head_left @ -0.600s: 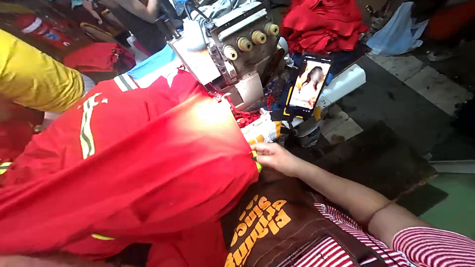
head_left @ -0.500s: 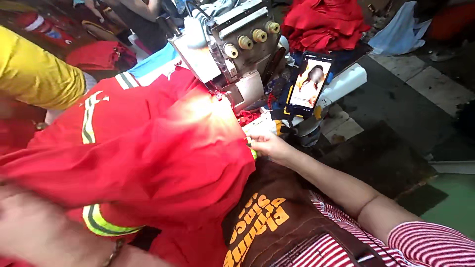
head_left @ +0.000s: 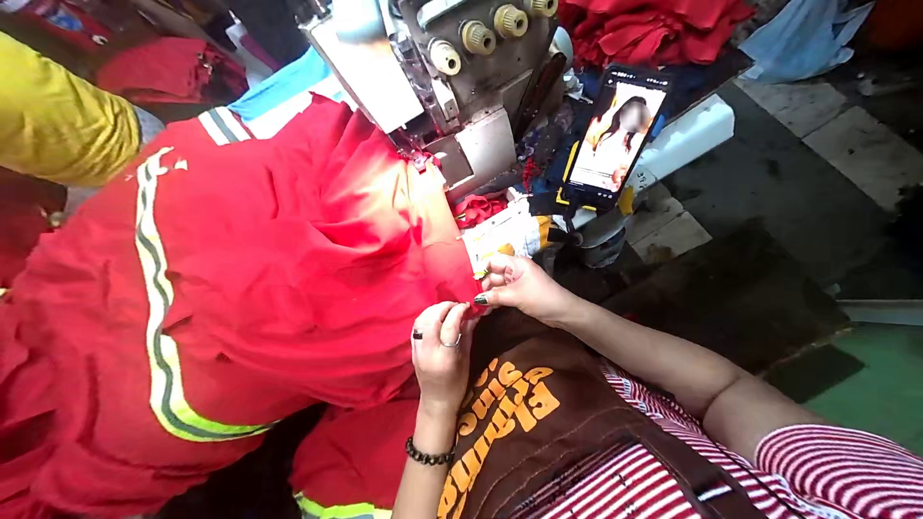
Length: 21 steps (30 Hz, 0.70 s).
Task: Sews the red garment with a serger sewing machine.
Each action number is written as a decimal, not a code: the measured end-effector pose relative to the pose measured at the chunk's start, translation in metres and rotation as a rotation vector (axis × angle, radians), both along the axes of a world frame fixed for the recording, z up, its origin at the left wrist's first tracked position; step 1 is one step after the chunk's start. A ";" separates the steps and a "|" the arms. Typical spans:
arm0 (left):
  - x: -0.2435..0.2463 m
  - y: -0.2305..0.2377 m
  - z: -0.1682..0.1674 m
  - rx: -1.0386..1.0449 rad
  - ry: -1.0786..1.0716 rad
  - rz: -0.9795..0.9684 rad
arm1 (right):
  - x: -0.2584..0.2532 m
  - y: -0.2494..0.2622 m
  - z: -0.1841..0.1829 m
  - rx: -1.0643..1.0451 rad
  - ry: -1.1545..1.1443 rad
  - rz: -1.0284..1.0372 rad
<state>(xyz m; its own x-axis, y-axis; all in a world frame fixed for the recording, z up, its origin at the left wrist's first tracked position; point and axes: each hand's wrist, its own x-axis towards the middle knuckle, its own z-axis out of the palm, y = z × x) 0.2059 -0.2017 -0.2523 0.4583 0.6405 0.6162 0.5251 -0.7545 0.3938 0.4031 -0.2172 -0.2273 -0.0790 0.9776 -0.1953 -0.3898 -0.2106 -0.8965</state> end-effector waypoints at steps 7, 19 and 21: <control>0.004 -0.008 0.008 0.051 -0.022 -0.097 | 0.005 -0.010 0.004 -0.051 -0.042 -0.061; 0.013 -0.019 0.014 0.115 0.058 -0.124 | 0.006 -0.014 0.007 -0.076 -0.011 -0.080; 0.014 -0.019 0.013 0.123 0.091 -0.109 | 0.007 -0.015 0.008 -0.079 -0.027 -0.078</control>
<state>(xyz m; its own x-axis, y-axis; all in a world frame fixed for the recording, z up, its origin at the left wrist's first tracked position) 0.2202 -0.2209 -0.2394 0.5781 0.5062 0.6399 0.4667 -0.8485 0.2495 0.4099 -0.2319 -0.2194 0.0031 0.9621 -0.2726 -0.3838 -0.2506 -0.8887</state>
